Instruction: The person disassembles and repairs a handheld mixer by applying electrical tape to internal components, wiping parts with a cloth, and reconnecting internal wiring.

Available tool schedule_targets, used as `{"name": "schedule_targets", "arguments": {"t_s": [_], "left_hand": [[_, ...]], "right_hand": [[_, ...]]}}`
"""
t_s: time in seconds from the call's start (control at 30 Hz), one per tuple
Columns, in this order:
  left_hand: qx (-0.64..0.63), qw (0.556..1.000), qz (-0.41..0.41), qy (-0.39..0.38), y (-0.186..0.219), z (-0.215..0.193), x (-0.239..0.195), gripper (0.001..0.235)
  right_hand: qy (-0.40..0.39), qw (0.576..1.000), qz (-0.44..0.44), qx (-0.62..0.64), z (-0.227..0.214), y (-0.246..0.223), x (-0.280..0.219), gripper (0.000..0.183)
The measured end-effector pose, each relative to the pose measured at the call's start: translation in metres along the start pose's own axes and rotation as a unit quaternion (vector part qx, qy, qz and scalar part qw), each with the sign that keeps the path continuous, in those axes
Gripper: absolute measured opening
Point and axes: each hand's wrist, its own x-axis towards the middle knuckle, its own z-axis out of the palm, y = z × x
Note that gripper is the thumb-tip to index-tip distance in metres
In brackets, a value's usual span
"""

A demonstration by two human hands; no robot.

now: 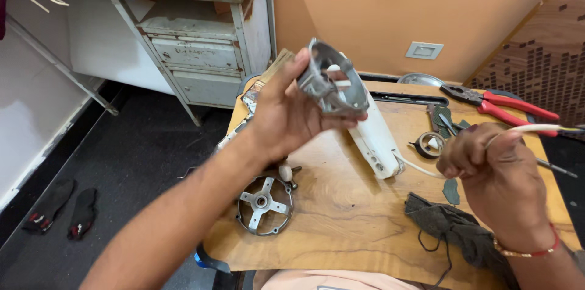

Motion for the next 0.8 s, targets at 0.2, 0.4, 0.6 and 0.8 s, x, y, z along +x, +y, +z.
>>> {"name": "schedule_targets", "arguments": {"t_s": [0.2, 0.4, 0.6, 0.8], "left_hand": [[-0.095, 0.995, 0.013, 0.011, -0.022, 0.013, -0.02, 0.072], [0.121, 0.992, 0.0, 0.042, -0.01, 0.0, -0.02, 0.071], [0.7, 0.702, 0.028, 0.13, 0.01, 0.014, -0.016, 0.088], [0.898, 0.433, -0.071, 0.013, 0.0, 0.004, -0.002, 0.088]], "right_hand": [[-0.065, 0.992, 0.032, -0.103, 0.02, -0.01, 0.009, 0.075], [-0.051, 0.993, -0.022, -0.106, 0.025, -0.003, 0.003, 0.072], [-0.039, 0.988, -0.041, -0.141, 0.025, 0.0, 0.0, 0.067], [-0.02, 0.984, -0.021, -0.178, 0.027, 0.004, -0.006, 0.06]]}}
